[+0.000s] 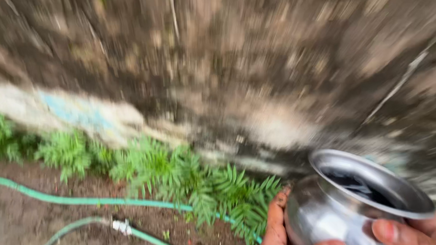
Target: The person holds a metal pot and pours water onto plants growing in the ground and in pots near a wall in an outdoor garden.
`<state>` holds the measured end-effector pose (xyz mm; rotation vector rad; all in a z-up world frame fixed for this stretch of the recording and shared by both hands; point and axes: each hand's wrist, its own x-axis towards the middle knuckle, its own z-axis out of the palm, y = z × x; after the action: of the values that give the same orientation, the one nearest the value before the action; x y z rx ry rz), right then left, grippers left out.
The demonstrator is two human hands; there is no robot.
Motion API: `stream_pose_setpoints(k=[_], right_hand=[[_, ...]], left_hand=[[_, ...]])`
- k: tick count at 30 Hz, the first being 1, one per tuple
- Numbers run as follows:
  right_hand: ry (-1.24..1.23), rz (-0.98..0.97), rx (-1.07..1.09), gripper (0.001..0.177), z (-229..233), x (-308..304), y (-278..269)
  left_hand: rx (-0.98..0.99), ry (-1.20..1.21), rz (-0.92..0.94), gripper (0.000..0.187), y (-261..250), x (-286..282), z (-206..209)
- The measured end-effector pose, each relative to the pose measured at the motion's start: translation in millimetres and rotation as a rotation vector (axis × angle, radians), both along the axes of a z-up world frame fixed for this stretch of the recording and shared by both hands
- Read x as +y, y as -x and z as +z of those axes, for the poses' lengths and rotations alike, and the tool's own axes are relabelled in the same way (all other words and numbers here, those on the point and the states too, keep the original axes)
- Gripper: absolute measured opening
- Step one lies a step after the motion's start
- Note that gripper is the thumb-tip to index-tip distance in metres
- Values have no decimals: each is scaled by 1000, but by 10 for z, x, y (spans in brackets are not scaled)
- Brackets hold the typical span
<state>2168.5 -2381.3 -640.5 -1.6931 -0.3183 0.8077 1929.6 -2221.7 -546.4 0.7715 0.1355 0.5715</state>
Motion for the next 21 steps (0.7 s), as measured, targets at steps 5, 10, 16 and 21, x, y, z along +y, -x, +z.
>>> stream_pose_setpoints(k=[5, 10, 16, 21], right_hand=[[-16, 30, -77, 79, -1469, 259, -366], [-108, 90, -156, 86, -2577, 515, -380], [-289, 300, -311, 95, -3419, 864, -228], [-498, 388, -459, 103, -3416, 914, 18]], left_hand=[[-31, 47, 98, 115, -70, 190, -1450], [32, -250, 164, 124, -92, 459, -2739], [-88, -171, 4, 130, -32, 618, -3485], [-88, -295, -12, 123, 43, 661, -3603]])
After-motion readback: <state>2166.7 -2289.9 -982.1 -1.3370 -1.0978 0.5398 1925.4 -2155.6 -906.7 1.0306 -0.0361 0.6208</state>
